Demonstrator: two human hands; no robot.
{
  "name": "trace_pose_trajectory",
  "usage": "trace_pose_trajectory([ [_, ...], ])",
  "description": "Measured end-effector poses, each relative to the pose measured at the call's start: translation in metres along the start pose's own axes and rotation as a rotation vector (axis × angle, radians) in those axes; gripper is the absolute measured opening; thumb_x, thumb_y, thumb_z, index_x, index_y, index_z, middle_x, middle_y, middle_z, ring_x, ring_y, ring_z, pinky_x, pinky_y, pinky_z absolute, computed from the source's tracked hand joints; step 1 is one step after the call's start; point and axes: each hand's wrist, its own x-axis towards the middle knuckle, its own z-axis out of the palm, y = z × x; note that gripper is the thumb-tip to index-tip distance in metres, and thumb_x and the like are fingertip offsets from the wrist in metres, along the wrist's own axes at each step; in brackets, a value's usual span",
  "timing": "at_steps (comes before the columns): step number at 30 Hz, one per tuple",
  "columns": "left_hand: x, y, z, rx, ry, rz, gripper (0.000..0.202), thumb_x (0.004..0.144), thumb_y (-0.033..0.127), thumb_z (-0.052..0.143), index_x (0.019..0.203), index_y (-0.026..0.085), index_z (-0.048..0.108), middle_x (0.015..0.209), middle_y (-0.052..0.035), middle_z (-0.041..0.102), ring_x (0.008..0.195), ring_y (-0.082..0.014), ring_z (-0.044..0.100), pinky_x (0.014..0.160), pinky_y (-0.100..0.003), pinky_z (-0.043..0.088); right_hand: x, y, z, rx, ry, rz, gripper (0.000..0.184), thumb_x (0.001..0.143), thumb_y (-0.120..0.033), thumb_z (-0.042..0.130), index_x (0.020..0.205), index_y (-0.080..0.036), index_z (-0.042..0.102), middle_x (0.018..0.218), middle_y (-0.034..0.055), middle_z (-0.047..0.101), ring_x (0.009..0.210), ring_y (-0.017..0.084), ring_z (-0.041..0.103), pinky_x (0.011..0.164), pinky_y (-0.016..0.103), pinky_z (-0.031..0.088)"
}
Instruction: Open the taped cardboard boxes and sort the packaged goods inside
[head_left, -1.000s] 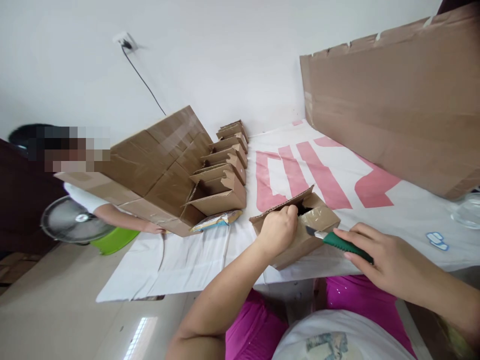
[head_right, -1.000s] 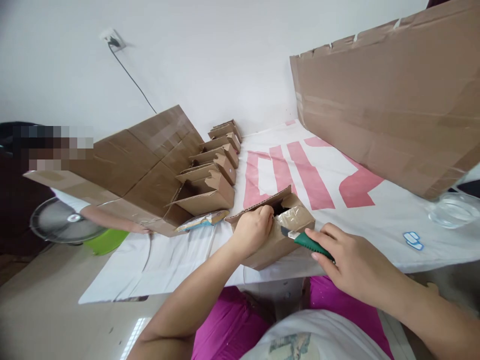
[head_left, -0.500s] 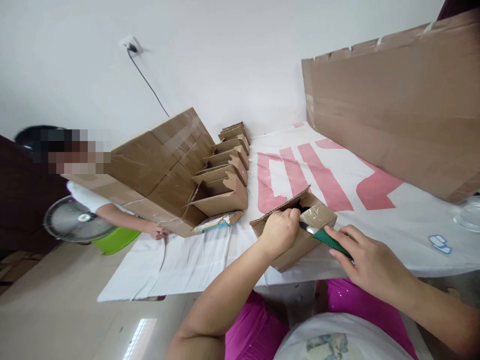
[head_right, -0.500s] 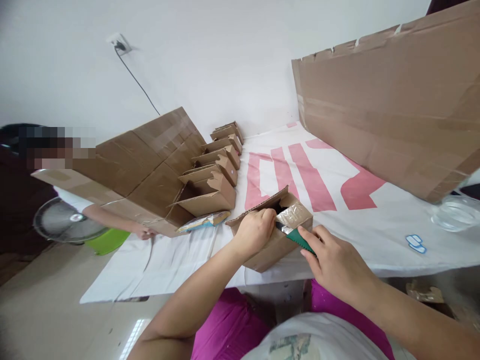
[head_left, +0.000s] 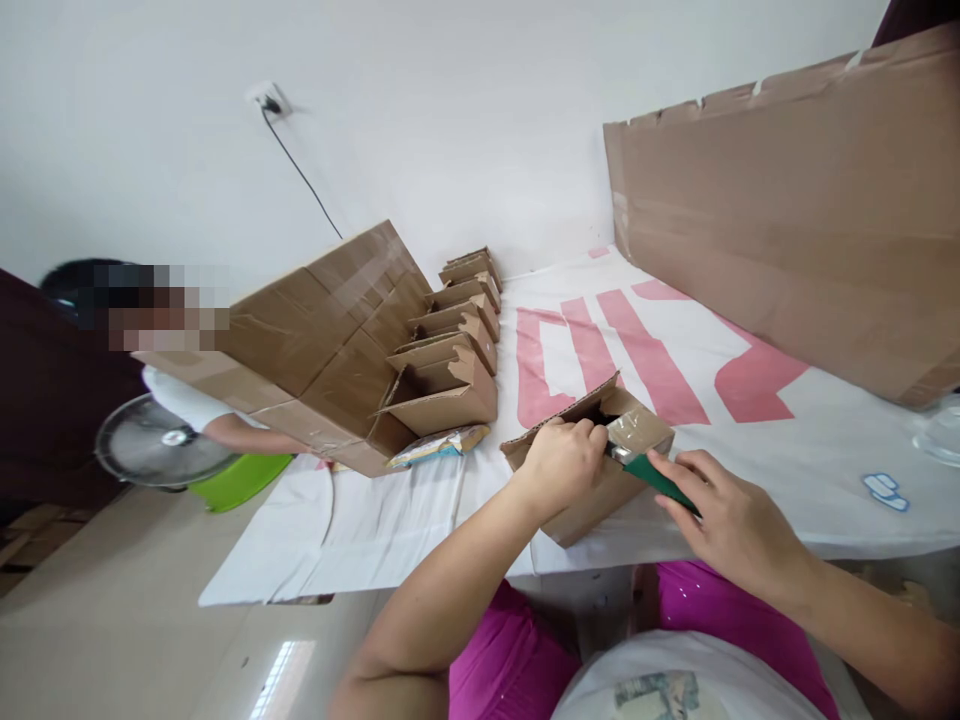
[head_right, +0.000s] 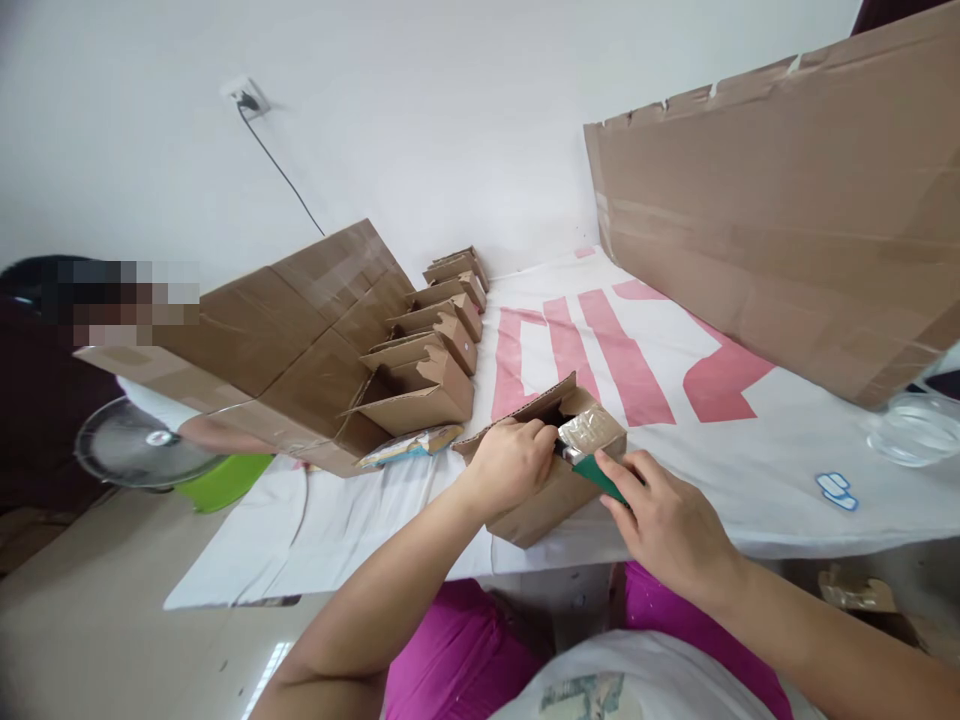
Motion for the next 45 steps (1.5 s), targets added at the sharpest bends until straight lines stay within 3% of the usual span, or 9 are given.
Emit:
trace_pose_trajectory([
  [5, 0.006, -0.004, -0.005, -0.024, -0.075, 0.031, 0.009, 0.089, 0.016, 0.051, 0.087, 0.017, 0.059, 0.080, -0.0045, 0.065, 0.074, -0.0208, 0.065, 0.070, -0.035, 0.048, 0.004, 0.019, -0.016, 0.176, -0.131, 0.046, 0.039, 0.093, -0.033, 0.049, 0.131, -0.025, 0.054, 0.106, 0.0069, 0.064, 0.076, 0.016, 0.067, 0.062, 0.029, 0.056],
  [8, 0.009, -0.004, -0.004, -0.003, -0.051, 0.069, 0.010, 0.090, 0.016, 0.051, 0.086, 0.017, 0.060, 0.086, -0.0054, 0.065, 0.079, -0.0208, 0.063, 0.075, -0.035, 0.048, 0.009, 0.034, -0.020, 0.200, -0.057, 0.135, 0.036, 0.092, -0.035, 0.051, 0.126, -0.026, 0.057, 0.117, 0.0080, 0.063, 0.092, 0.021, 0.068, 0.071, 0.032, 0.058],
  [11, 0.011, -0.004, 0.000, -0.016, -0.015, 0.079, 0.013, 0.091, 0.016, 0.049, 0.084, 0.017, 0.061, 0.084, -0.0053, 0.065, 0.079, -0.0214, 0.062, 0.075, -0.036, 0.047, 0.016, 0.045, -0.008, 0.327, 0.028, 0.188, 0.038, 0.092, -0.033, 0.051, 0.129, -0.024, 0.054, 0.127, 0.0081, 0.062, 0.114, 0.024, 0.062, 0.095, 0.039, 0.053],
  [13, 0.013, -0.003, 0.003, -0.063, -0.008, 0.036, 0.015, 0.091, 0.017, 0.048, 0.084, 0.017, 0.061, 0.082, -0.0054, 0.065, 0.079, -0.0212, 0.062, 0.074, -0.035, 0.047, 0.020, 0.049, 0.007, 0.458, 0.028, 0.196, 0.041, 0.093, -0.033, 0.050, 0.132, -0.023, 0.050, 0.128, 0.0082, 0.063, 0.117, 0.023, 0.061, 0.099, 0.040, 0.050],
  [18, 0.014, -0.003, 0.009, -0.285, -0.023, -0.193, 0.012, 0.085, 0.015, 0.049, 0.083, 0.018, 0.061, 0.083, -0.0038, 0.067, 0.075, -0.0182, 0.063, 0.065, -0.029, 0.045, 0.020, 0.046, 0.028, 0.546, 0.059, 0.204, 0.043, 0.092, -0.035, 0.051, 0.134, -0.025, 0.049, 0.130, 0.0073, 0.062, 0.118, 0.024, 0.060, 0.100, 0.039, 0.050],
  [27, 0.016, 0.006, 0.010, -0.425, -0.036, -0.408, 0.013, 0.090, 0.018, 0.046, 0.088, 0.019, 0.060, 0.085, -0.0052, 0.072, 0.077, -0.0208, 0.067, 0.069, -0.029, 0.047, 0.019, 0.039, 0.019, 0.408, 0.072, 0.102, 0.044, 0.093, -0.028, 0.050, 0.136, -0.027, 0.045, 0.129, 0.0064, 0.062, 0.117, 0.022, 0.061, 0.098, 0.036, 0.050],
  [35, 0.020, 0.010, 0.010, -0.354, -0.103, -0.387, 0.019, 0.096, 0.022, 0.037, 0.102, 0.018, 0.055, 0.085, -0.0089, 0.073, 0.076, -0.0253, 0.070, 0.066, -0.033, 0.049, 0.022, 0.041, 0.016, 0.404, 0.056, 0.109, 0.042, 0.091, -0.030, 0.051, 0.133, -0.027, 0.049, 0.127, 0.0059, 0.064, 0.115, 0.023, 0.062, 0.096, 0.037, 0.052],
  [41, 0.019, 0.008, 0.014, -0.396, -0.044, -0.446, 0.022, 0.099, 0.026, 0.032, 0.107, 0.021, 0.052, 0.083, -0.0060, 0.073, 0.074, -0.0249, 0.070, 0.068, -0.034, 0.050, 0.042, 0.030, 0.007, 0.437, 0.160, 0.342, 0.059, 0.077, -0.039, 0.070, 0.131, -0.024, 0.051, 0.121, 0.0083, 0.067, 0.107, 0.027, 0.066, 0.091, 0.041, 0.054],
  [45, 0.018, 0.010, 0.016, -0.446, 0.034, -0.478, 0.021, 0.098, 0.031, 0.041, 0.114, 0.020, 0.047, 0.092, -0.0075, 0.073, 0.081, -0.0253, 0.070, 0.072, -0.035, 0.051, 0.064, 0.009, 0.002, 0.459, 0.098, 0.314, 0.057, 0.074, -0.033, 0.071, 0.128, -0.028, 0.052, 0.116, 0.0048, 0.070, 0.102, 0.026, 0.068, 0.087, 0.040, 0.055],
])
